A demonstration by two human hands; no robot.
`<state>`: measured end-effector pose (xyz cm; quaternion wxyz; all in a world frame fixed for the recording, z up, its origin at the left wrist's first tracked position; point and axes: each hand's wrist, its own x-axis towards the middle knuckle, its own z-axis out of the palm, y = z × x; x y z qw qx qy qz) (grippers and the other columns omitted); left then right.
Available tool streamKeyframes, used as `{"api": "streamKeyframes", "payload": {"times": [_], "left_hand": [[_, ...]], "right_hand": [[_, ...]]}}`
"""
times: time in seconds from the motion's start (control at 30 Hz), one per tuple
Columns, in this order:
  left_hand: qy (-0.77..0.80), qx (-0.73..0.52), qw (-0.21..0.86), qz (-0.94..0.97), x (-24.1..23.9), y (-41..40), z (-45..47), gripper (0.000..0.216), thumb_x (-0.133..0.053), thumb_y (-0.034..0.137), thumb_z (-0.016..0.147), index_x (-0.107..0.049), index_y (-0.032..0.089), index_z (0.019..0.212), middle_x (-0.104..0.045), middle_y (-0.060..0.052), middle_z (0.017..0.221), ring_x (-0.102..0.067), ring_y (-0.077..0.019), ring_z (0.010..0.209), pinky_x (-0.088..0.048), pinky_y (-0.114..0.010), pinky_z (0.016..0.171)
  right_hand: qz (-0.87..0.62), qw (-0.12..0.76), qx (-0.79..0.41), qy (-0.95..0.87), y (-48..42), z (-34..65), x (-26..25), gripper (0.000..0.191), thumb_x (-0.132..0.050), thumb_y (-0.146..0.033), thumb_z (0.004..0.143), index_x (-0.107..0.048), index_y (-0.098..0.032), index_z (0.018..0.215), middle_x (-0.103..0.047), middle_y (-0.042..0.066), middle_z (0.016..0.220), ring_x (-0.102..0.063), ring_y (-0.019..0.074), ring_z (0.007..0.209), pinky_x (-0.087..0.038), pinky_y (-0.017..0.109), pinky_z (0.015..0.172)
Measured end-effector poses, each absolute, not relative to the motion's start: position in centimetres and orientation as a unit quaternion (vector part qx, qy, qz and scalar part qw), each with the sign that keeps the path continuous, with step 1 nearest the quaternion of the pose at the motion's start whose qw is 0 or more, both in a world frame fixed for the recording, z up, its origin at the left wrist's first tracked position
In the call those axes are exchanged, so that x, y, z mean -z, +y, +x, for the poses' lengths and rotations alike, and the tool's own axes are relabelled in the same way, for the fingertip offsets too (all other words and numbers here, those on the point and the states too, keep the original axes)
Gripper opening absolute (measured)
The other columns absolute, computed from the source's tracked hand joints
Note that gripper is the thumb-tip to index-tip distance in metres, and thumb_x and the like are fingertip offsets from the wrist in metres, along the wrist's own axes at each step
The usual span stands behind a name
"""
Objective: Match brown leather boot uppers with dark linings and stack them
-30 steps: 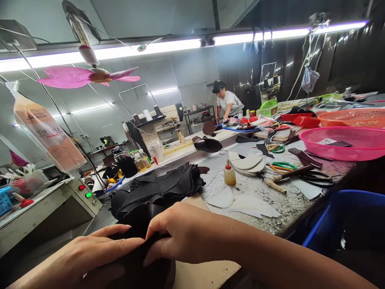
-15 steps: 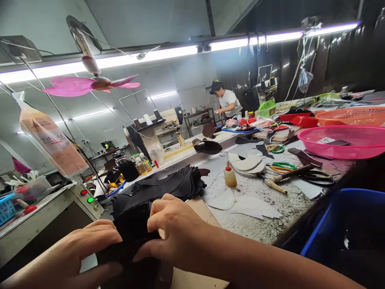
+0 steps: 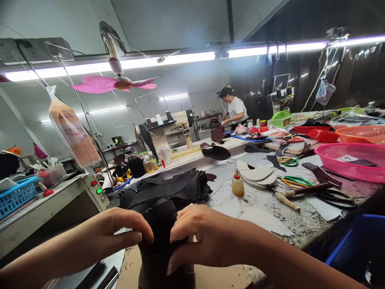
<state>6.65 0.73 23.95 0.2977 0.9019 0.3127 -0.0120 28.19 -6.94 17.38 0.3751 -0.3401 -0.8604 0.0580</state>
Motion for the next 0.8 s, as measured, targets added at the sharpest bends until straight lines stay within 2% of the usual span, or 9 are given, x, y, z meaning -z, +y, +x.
{"api": "streamKeyframes", "payload": {"times": [0.1,0.23,0.3,0.4,0.43,0.5,0.53,0.67,0.8], "left_hand": [[0.243,0.018,0.301,0.922,-23.5,2.1,7.8,0.017,-0.056,0.018,0.082,-0.073,0.018,0.082,-0.068,-0.002,0.089,-0.061,-0.0121,0.079,-0.048,-0.021,0.073],[0.169,-0.056,0.078,0.981,-21.2,2.4,10.8,0.027,-0.050,0.010,0.082,-0.071,0.020,0.070,-0.056,0.000,0.072,-0.048,-0.0115,0.068,-0.041,-0.024,0.067],[0.206,-0.061,0.092,0.972,-20.9,2.1,11.7,0.030,-0.046,0.013,0.084,-0.072,0.020,0.072,-0.057,0.001,0.068,-0.046,-0.0113,0.065,-0.040,-0.025,0.066],[0.250,0.015,0.314,0.916,-21.9,1.8,11.6,0.025,-0.054,0.032,0.083,-0.069,0.022,0.101,-0.066,0.002,0.076,-0.054,-0.0121,0.067,-0.042,-0.022,0.064],[0.250,0.052,0.367,0.895,-22.4,1.7,11.3,0.038,-0.063,0.037,0.076,-0.064,0.025,0.112,-0.067,0.003,0.080,-0.056,-0.0134,0.069,-0.043,-0.022,0.063],[0.260,0.107,0.385,0.879,-23.3,1.5,10.7,0.064,-0.075,0.034,0.062,-0.056,0.030,0.122,-0.069,0.005,0.085,-0.059,-0.0157,0.072,-0.043,-0.022,0.061],[0.276,0.117,0.364,0.882,-23.6,1.4,10.5,0.065,-0.077,0.030,0.057,-0.057,0.032,0.119,-0.069,0.006,0.085,-0.059,-0.0160,0.072,-0.042,-0.021,0.060],[0.353,0.088,0.288,0.886,-23.9,1.2,10.5,0.029,-0.070,0.028,0.062,-0.064,0.028,0.090,-0.064,0.009,0.077,-0.056,-0.0134,0.069,-0.037,-0.019,0.054],[0.381,0.071,0.299,0.872,-24.0,1.1,10.6,0.026,-0.062,0.021,0.063,-0.062,0.026,0.089,-0.063,0.009,0.075,-0.054,-0.0120,0.067,-0.037,-0.019,0.055]], "right_hand": [[-0.314,0.332,-0.176,-0.872,-7.3,28.4,-17.6,0.015,-0.065,-0.026,0.084,-0.062,-0.019,0.071,-0.061,-0.004,0.070,-0.059,0.0105,0.074,-0.045,0.020,0.073],[-0.340,0.333,-0.221,-0.851,-7.3,28.1,-17.1,0.046,-0.070,-0.022,0.079,-0.033,-0.019,0.053,-0.040,-0.007,0.058,-0.048,0.0097,0.064,-0.042,0.020,0.069],[-0.336,0.345,-0.239,-0.843,-7.3,28.3,-16.7,0.051,-0.070,-0.023,0.080,-0.026,-0.019,0.053,-0.035,-0.007,0.058,-0.044,0.0096,0.062,-0.040,0.021,0.067],[-0.319,0.362,-0.270,-0.833,-7.2,29.2,-16.3,0.049,-0.068,-0.032,0.081,-0.031,-0.019,0.053,-0.038,-0.007,0.058,-0.044,0.0096,0.063,-0.039,0.022,0.068],[-0.325,0.367,-0.271,-0.829,-7.2,29.5,-16.3,0.048,-0.068,-0.035,0.081,-0.033,-0.018,0.053,-0.040,-0.006,0.058,-0.045,0.0099,0.064,-0.039,0.022,0.069],[-0.353,0.370,-0.260,-0.819,-7.1,30.0,-16.4,0.044,-0.068,-0.037,0.081,-0.040,-0.017,0.053,-0.046,-0.004,0.059,-0.048,0.0111,0.068,-0.039,0.023,0.071],[-0.363,0.369,-0.254,-0.817,-7.0,30.2,-16.5,0.041,-0.068,-0.037,0.081,-0.044,-0.017,0.054,-0.049,-0.003,0.061,-0.050,0.0116,0.069,-0.039,0.023,0.071],[-0.390,0.371,-0.235,-0.809,-6.3,30.9,-16.7,0.027,-0.064,-0.036,0.084,-0.060,-0.016,0.066,-0.055,-0.002,0.066,-0.051,0.0113,0.069,-0.038,0.021,0.066],[-0.429,0.348,-0.234,-0.800,-5.6,31.2,-17.0,0.013,-0.068,-0.030,0.079,-0.066,-0.017,0.079,-0.057,-0.003,0.071,-0.051,0.0103,0.068,-0.037,0.018,0.061]]}}
